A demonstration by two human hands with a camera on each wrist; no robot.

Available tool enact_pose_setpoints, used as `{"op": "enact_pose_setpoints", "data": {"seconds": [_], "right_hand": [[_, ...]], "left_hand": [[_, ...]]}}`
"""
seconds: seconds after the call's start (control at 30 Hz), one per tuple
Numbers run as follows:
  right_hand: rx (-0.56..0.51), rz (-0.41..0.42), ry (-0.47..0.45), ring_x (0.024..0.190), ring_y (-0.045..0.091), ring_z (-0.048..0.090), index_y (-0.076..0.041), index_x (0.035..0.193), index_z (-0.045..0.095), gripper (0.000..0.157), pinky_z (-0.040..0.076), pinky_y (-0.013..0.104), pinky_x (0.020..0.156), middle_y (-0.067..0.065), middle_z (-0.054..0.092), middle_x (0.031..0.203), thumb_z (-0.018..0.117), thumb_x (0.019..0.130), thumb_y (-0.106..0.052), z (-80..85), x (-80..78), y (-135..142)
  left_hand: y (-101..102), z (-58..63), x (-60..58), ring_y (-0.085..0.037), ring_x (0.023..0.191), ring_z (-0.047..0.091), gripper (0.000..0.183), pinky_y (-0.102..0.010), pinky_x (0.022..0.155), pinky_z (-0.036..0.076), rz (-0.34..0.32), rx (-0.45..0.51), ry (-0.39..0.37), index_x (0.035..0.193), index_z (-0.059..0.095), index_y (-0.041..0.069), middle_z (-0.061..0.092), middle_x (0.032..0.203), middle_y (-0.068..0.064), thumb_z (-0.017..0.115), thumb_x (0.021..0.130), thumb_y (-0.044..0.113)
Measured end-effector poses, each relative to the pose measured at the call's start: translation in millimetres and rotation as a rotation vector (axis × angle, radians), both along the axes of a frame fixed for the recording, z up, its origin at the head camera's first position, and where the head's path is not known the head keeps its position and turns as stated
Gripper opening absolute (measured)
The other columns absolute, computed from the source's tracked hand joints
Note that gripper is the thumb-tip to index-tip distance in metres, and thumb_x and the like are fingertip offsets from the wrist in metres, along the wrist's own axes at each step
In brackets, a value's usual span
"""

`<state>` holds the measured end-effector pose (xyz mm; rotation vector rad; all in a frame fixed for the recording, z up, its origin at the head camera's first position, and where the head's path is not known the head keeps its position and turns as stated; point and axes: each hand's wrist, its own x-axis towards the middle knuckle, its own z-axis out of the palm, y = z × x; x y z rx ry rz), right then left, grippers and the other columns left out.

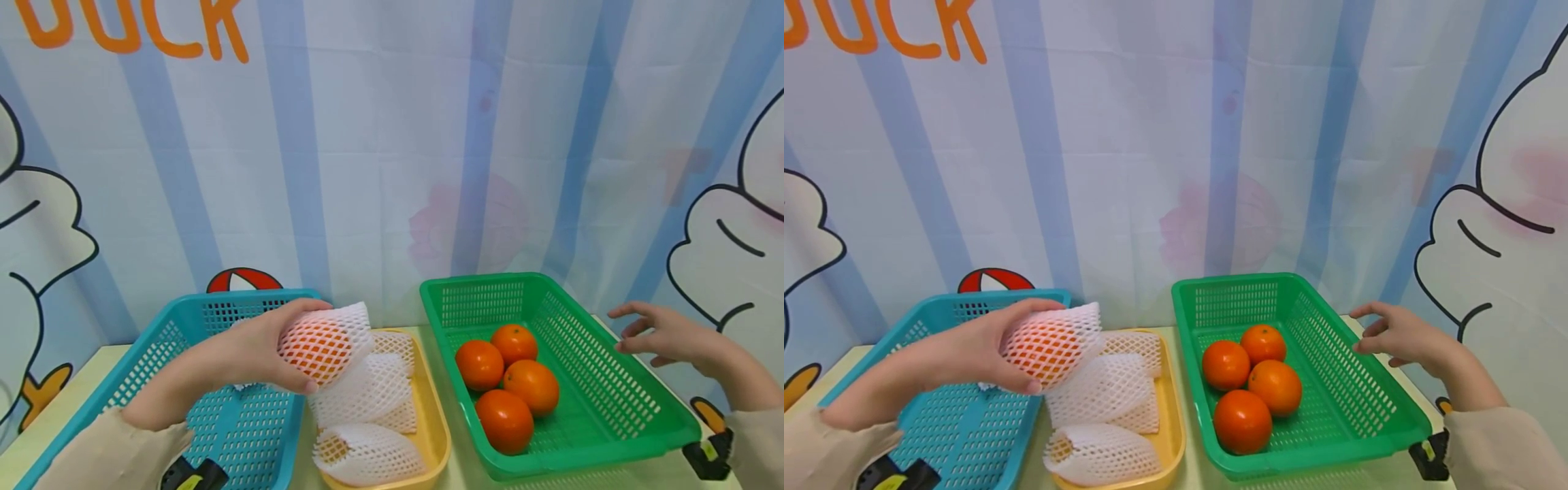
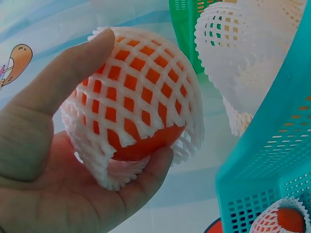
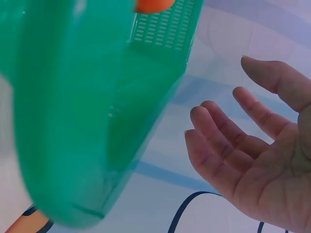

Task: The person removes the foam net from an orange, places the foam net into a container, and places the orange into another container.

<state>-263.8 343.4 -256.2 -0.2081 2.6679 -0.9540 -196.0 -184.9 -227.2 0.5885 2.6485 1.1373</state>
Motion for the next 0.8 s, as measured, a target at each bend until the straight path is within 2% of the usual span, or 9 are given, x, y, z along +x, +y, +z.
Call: {"op": "enact_pose_setpoints", "data": {"seconds": [0.17,0.43,0.8], "right_hand": [[-0.025,0.048,0.028,0.100,0.035,0.056,0.009,0.138,0.025,0.065,0.050,0.048,0.076,0.032,0.045,0.119,0.060,0.091,-0.019,3.0,1.6,-8],[-0.047,0.085,0.064,0.097,0.032,0.058,0.008,0.138,0.027,0.063,0.050,0.046,0.075,0.028,0.048,0.118,0.060,0.090,-0.016,7.3,4.3,-23],[-0.084,0.134,0.110,0.094,0.027,0.058,0.006,0.136,0.031,0.059,0.050,0.042,0.072,0.025,0.051,0.118,0.060,0.089,-0.015,13.4,5.7,-42]], "left_hand": [[0,0.2,1.4,-0.023,0.089,0.056,0.086,-0.034,0.067,0.050,0.021,-0.035,0.014,0.137,0.037,0.026,0.051,0.119,-0.008,0.083,0.064,0.026],[2,-2.8,-1.7,-0.023,0.091,0.056,0.085,-0.035,0.070,0.050,-0.066,0.047,0.025,0.138,0.035,0.015,0.049,0.123,-0.011,0.082,0.066,0.020],[6,-1.8,-2.1,-0.023,0.089,0.057,0.087,-0.035,0.070,0.049,-0.051,0.029,0.022,0.138,0.036,0.019,0.050,0.120,-0.010,0.083,0.065,0.023]]}}
